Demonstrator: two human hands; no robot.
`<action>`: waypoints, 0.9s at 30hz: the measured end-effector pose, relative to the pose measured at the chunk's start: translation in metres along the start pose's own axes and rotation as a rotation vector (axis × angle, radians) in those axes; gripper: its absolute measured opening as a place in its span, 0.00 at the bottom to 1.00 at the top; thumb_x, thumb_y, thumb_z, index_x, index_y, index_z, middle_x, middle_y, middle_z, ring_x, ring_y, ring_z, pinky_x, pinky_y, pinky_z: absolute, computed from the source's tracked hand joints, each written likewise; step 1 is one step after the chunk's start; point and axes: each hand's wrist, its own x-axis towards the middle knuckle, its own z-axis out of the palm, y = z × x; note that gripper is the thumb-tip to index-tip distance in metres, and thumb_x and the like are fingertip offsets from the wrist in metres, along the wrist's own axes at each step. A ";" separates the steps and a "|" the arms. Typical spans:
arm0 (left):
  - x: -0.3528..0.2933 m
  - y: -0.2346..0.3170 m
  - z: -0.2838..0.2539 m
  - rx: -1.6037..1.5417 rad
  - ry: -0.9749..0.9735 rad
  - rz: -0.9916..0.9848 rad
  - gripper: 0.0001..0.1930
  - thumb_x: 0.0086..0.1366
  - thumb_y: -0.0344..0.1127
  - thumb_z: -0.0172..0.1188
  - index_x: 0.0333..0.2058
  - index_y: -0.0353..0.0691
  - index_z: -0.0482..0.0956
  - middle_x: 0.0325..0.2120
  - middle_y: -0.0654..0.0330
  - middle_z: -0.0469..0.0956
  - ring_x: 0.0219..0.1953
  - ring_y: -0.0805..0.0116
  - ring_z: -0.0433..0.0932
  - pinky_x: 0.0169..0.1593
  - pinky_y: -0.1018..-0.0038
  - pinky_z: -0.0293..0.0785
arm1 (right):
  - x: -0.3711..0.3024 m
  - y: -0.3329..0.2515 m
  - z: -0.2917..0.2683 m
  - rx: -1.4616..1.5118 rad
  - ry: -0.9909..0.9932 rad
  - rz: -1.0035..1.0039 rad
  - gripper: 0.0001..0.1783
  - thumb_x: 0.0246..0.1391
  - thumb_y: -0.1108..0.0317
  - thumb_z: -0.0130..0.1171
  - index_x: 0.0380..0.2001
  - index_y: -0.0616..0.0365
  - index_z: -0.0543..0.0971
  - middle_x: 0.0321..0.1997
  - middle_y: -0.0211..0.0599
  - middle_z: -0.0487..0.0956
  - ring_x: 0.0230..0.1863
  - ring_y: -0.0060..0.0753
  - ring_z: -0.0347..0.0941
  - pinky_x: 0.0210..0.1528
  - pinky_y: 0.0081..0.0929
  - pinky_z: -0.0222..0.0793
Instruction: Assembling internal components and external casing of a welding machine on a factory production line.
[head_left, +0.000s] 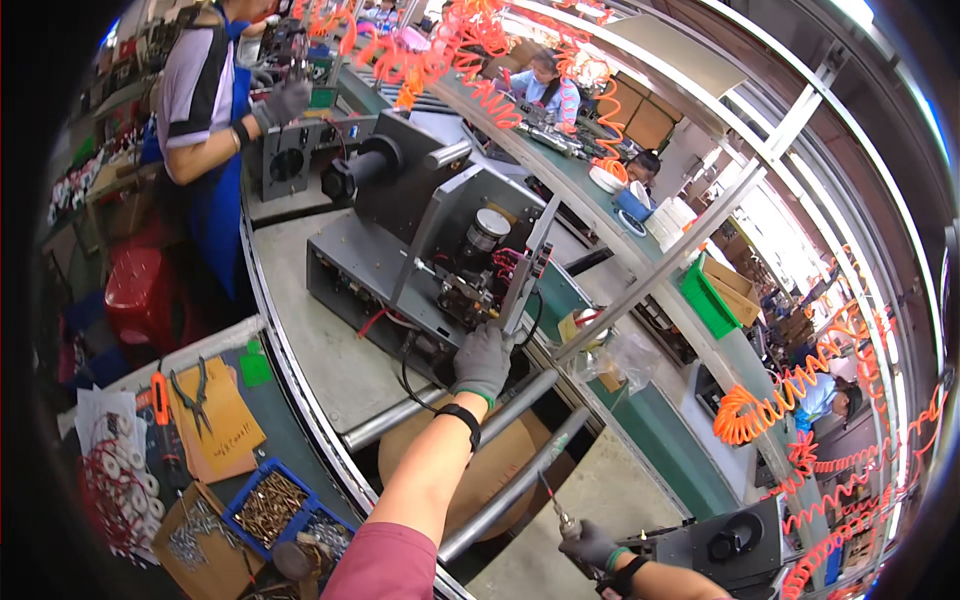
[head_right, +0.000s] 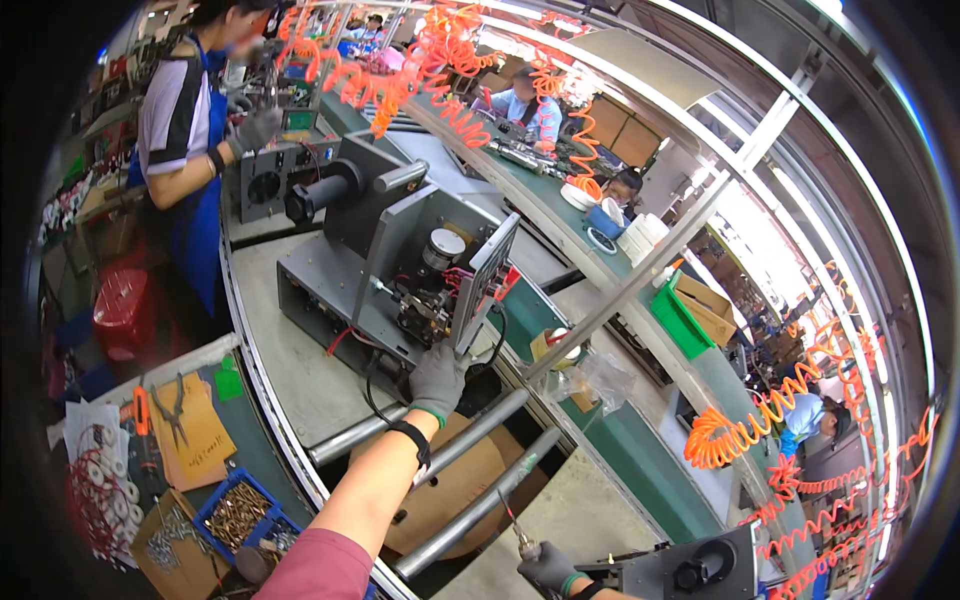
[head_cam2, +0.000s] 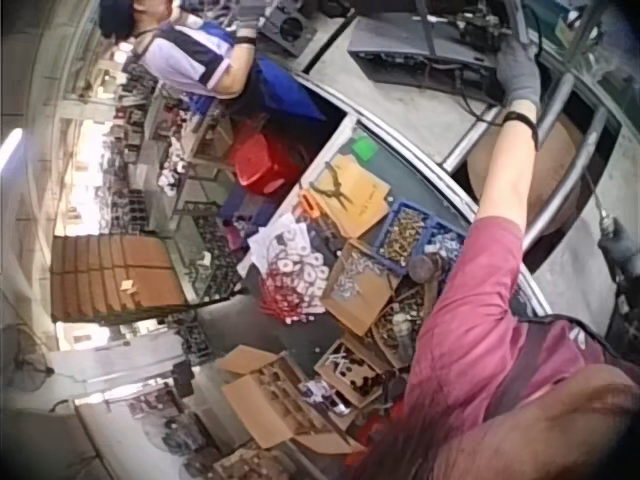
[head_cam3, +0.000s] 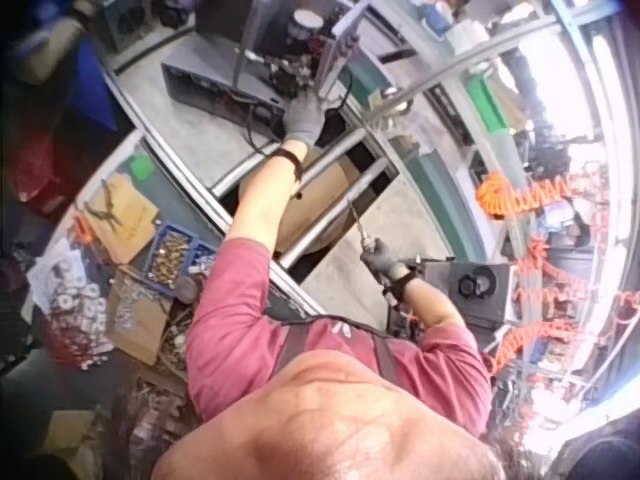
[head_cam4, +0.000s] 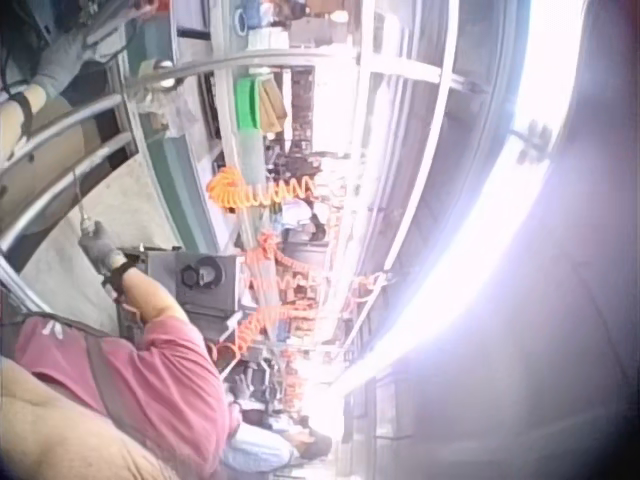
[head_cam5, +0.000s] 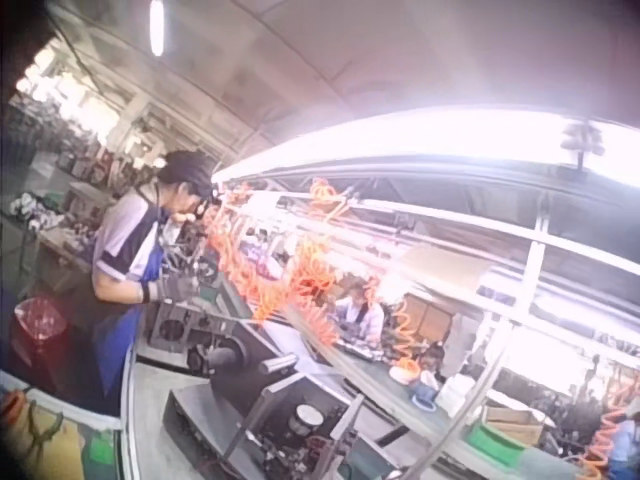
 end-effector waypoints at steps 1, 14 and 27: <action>0.003 -0.002 -0.001 -0.012 -0.014 -0.019 0.19 0.59 0.50 0.57 0.33 0.38 0.70 0.31 0.49 0.74 0.35 0.49 0.75 0.35 0.56 0.72 | 0.011 0.009 0.021 0.014 0.026 0.033 0.32 0.41 0.51 0.64 0.43 0.66 0.71 0.38 0.46 0.78 0.40 0.38 0.74 0.45 0.33 0.69; 0.013 -0.008 -0.007 -0.059 -0.013 -0.075 0.23 0.58 0.56 0.56 0.36 0.39 0.72 0.32 0.50 0.76 0.36 0.48 0.76 0.37 0.57 0.73 | 0.017 0.095 0.074 0.192 0.076 0.175 0.40 0.40 0.55 0.66 0.54 0.67 0.67 0.47 0.53 0.76 0.48 0.43 0.74 0.46 0.32 0.71; -0.056 0.023 -0.066 -0.067 -0.460 0.179 0.24 0.59 0.58 0.53 0.41 0.42 0.76 0.26 0.45 0.77 0.31 0.45 0.77 0.33 0.57 0.72 | -0.006 0.087 0.036 0.180 -0.032 0.225 0.42 0.30 0.47 0.67 0.49 0.60 0.72 0.48 0.50 0.77 0.51 0.48 0.73 0.54 0.32 0.67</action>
